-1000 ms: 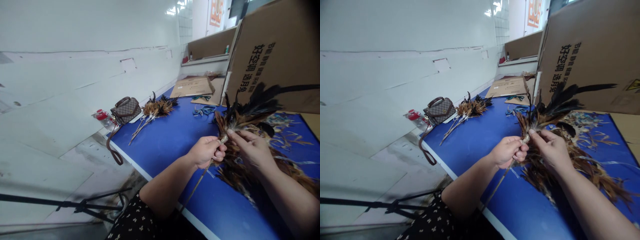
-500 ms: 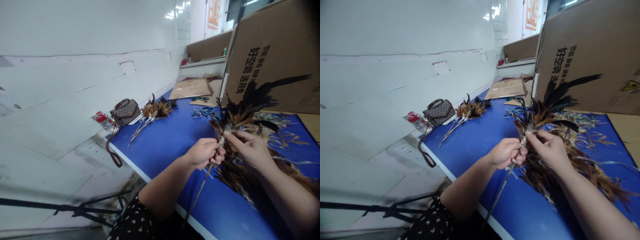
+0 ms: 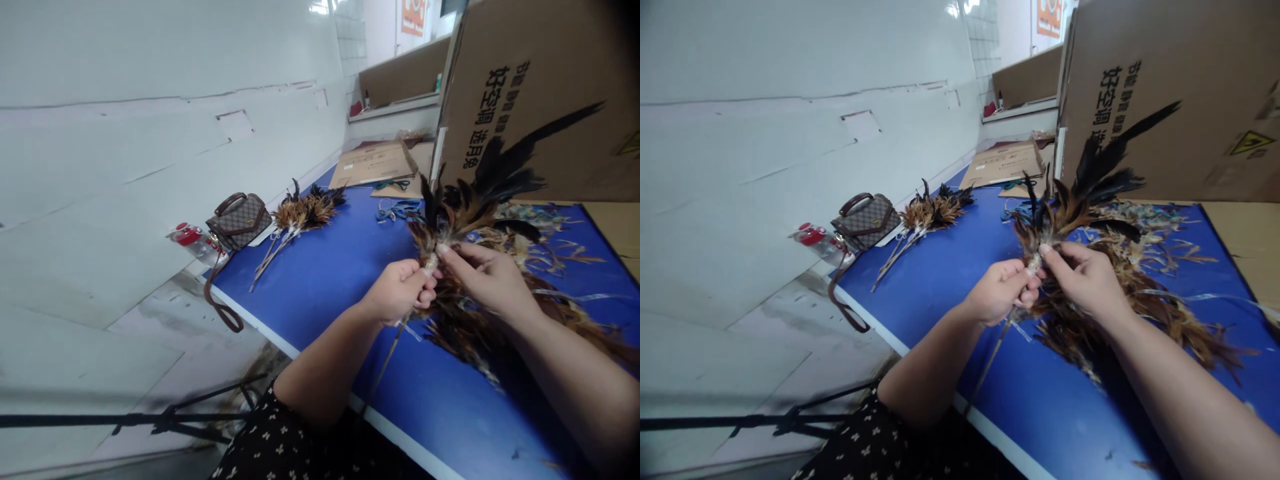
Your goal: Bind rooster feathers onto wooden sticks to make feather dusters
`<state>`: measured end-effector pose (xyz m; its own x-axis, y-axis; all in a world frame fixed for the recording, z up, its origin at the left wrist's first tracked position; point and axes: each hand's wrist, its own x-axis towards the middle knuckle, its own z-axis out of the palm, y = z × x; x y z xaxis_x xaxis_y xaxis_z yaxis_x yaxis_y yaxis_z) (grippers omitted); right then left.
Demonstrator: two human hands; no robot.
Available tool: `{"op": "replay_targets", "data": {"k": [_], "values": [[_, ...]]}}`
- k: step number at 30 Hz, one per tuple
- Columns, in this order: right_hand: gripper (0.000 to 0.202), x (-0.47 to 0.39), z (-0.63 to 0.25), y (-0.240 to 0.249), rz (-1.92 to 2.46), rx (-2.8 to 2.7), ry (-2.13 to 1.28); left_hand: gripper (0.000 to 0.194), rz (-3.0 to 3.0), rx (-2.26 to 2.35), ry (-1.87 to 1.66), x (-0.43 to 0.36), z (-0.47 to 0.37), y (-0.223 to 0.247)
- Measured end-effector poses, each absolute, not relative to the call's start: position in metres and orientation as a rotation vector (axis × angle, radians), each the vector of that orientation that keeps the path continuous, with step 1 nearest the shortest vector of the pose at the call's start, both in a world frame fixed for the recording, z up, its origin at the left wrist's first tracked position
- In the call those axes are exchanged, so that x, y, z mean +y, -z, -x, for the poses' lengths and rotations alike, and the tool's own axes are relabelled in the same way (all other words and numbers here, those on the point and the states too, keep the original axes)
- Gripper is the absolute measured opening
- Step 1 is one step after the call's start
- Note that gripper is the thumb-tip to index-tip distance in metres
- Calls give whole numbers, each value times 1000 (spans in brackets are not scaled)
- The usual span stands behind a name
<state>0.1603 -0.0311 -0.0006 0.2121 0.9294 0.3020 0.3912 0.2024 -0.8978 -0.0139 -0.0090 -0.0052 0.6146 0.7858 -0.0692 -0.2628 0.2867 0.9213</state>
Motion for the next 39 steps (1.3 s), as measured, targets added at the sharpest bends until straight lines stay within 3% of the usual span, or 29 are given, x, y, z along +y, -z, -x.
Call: {"op": "replay_targets", "data": {"k": [4, 9, 16, 26, 31, 34, 39], "values": [[55, -26, -176, 0, 1461, -1333, -550, 14, -934, 641, -851, 1, 24, -7], [31, -6, -213, 25, 1547, -1641, -14, 11, -861, 735, -961, 12, 35, -18], [28, 5, -208, 76, 1529, -2206, 33, 11, -858, 766, -926, 10, 31, -17], [28, 3, -200, 79, 1555, -2316, 394, 11, -895, 640, -883, 13, 31, -8], [23, -2, -212, 36, 1551, -2003, 320, 17, -889, 621, -852, 14, 33, -9], [20, -15, -211, 3, 1341, -1906, 111, 21, -888, 602, -811, 13, 34, -9], [38, -29, -199, -15, 1235, -1934, -291, 24, -926, 544, -748, 10, 30, -4]]}}
